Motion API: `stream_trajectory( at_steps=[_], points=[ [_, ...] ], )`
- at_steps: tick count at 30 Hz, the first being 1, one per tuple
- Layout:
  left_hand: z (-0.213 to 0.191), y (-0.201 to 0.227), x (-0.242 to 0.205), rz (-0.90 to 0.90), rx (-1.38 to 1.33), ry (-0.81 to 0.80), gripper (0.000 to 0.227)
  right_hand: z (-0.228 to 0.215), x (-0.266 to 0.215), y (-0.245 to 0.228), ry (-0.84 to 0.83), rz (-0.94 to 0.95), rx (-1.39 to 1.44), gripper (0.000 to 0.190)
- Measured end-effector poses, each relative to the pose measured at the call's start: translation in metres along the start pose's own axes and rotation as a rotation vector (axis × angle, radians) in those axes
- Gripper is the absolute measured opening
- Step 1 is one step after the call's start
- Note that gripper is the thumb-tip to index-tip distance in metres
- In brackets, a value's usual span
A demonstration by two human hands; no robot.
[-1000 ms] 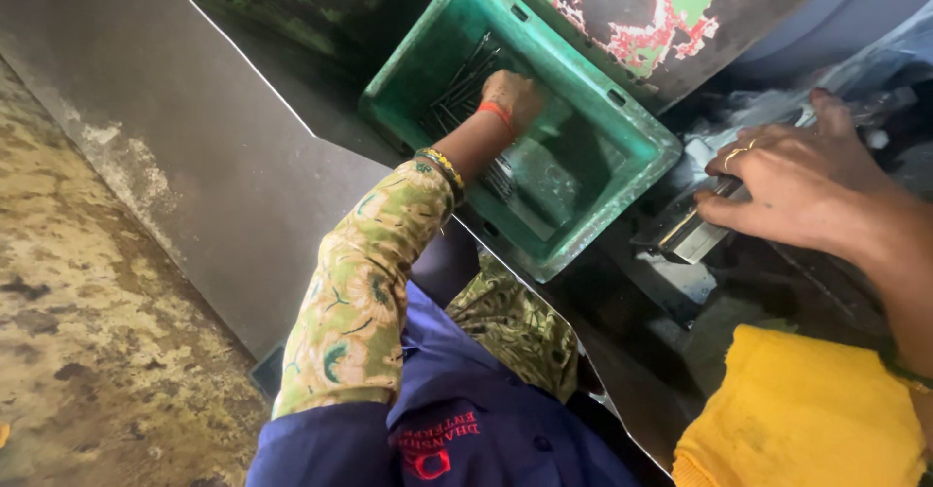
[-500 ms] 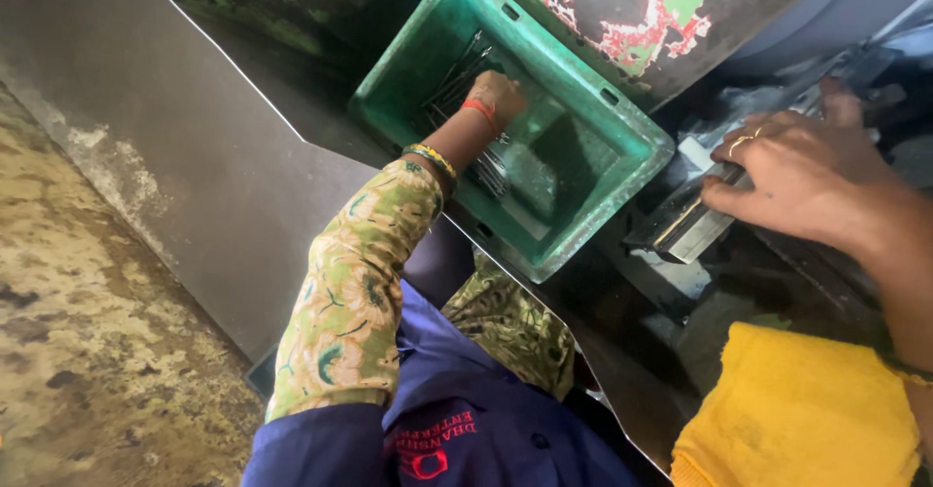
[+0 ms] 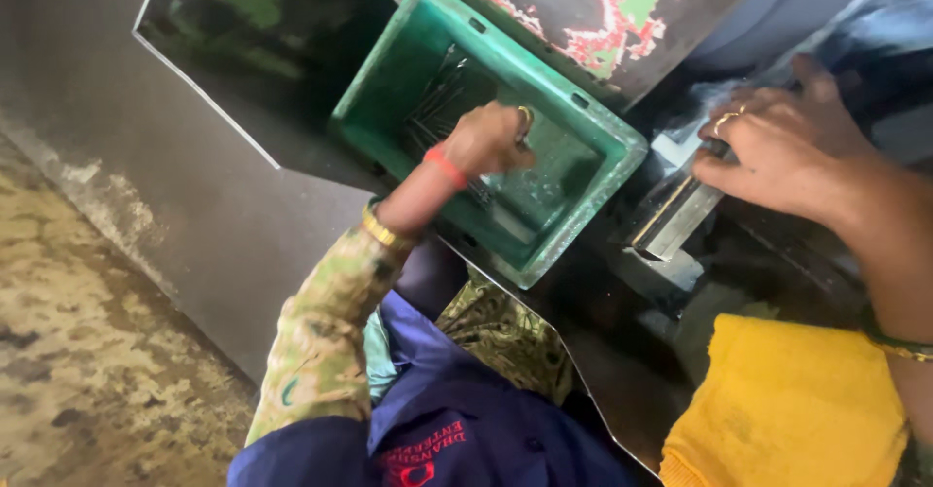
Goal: The person repeatedly picks up thin metal rods from a green bin and rubs them against a grinding wheel on a green machine. The person handles the rods one at a time, moving them back and forth against the wheel, then returns them to the bin.
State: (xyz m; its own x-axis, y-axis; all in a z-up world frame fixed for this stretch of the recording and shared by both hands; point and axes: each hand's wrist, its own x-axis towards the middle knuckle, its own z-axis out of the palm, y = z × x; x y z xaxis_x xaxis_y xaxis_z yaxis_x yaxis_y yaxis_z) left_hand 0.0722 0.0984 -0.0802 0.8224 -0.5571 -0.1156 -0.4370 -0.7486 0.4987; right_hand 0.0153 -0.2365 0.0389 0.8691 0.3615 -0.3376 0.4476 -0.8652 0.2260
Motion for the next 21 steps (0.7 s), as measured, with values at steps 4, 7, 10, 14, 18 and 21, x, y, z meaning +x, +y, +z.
stream_trajectory(
  at_steps=[4,7,10,14,18,21],
  points=[
    [-0.037,0.059,-0.036,0.169,-0.61,-0.133,0.023,-0.001,0.0,0.002,0.006,-0.01,-0.021,0.044],
    [-0.042,0.097,-0.039,0.176,-0.872,-0.223,0.02,-0.003,-0.001,0.002,-0.009,-0.002,-0.039,0.039],
    [-0.036,0.128,-0.027,0.156,-0.972,-0.231,0.02,-0.008,-0.002,0.001,0.079,-0.016,0.059,0.035],
    [-0.019,0.147,-0.015,0.162,-1.045,-0.204,0.014,-0.009,-0.001,0.002,0.154,-0.062,0.1,0.034],
    [-0.006,0.151,-0.02,0.177,-1.097,-0.049,0.02,-0.004,0.001,0.005,0.136,-0.041,0.077,0.03],
    [-0.004,0.145,-0.036,0.261,-1.011,0.023,0.033,0.003,0.002,0.008,0.186,-0.042,0.095,0.03]
  ],
)
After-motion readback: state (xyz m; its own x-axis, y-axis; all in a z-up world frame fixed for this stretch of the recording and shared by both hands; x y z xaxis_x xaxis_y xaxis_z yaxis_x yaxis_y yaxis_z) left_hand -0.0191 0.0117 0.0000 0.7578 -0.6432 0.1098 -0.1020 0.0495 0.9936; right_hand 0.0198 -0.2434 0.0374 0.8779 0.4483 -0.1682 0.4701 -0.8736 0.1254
